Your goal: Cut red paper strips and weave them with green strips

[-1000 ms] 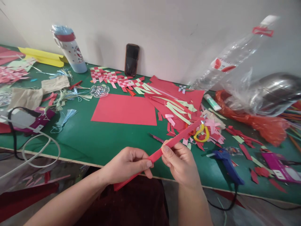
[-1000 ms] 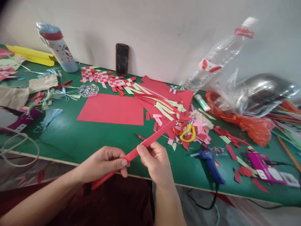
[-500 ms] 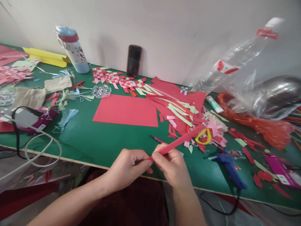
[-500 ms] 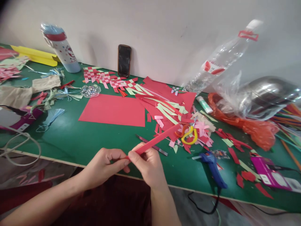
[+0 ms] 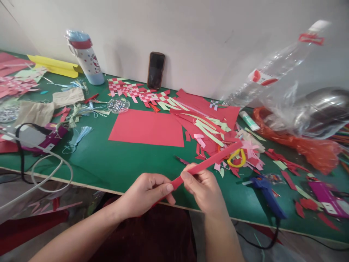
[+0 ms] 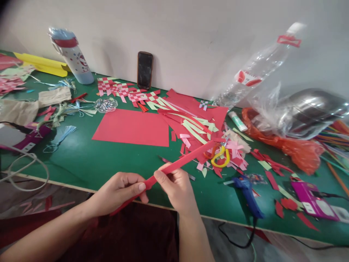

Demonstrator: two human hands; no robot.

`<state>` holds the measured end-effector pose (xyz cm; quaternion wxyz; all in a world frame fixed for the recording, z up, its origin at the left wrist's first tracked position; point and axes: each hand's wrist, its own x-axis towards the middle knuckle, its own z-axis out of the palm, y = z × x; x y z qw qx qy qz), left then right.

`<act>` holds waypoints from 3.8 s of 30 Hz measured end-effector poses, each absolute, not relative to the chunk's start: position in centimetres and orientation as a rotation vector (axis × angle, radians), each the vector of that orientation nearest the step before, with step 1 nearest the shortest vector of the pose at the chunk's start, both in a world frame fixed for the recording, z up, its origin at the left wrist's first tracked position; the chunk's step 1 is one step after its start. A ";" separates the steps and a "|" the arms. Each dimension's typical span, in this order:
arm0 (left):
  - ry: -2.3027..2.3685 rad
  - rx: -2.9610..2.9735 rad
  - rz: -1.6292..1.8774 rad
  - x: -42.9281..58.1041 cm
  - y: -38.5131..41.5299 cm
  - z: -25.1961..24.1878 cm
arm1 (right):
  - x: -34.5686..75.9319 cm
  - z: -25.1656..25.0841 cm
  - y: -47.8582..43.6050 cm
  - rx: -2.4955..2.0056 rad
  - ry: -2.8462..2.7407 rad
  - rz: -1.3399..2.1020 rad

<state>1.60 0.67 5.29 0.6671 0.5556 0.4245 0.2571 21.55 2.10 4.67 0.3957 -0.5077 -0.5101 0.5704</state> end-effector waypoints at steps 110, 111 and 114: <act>1.353 2.801 0.502 0.7 -0.8 1.4 | 28.6 2.5 -4.9 -1.448 -2.361 -0.127; 1.356 2.799 0.501 0.7 -0.9 1.4 | 28.5 2.5 -5.0 -1.448 -2.367 -0.077; 1.355 2.802 0.499 0.8 -0.9 1.4 | 28.4 2.8 -5.0 -1.445 -2.361 0.022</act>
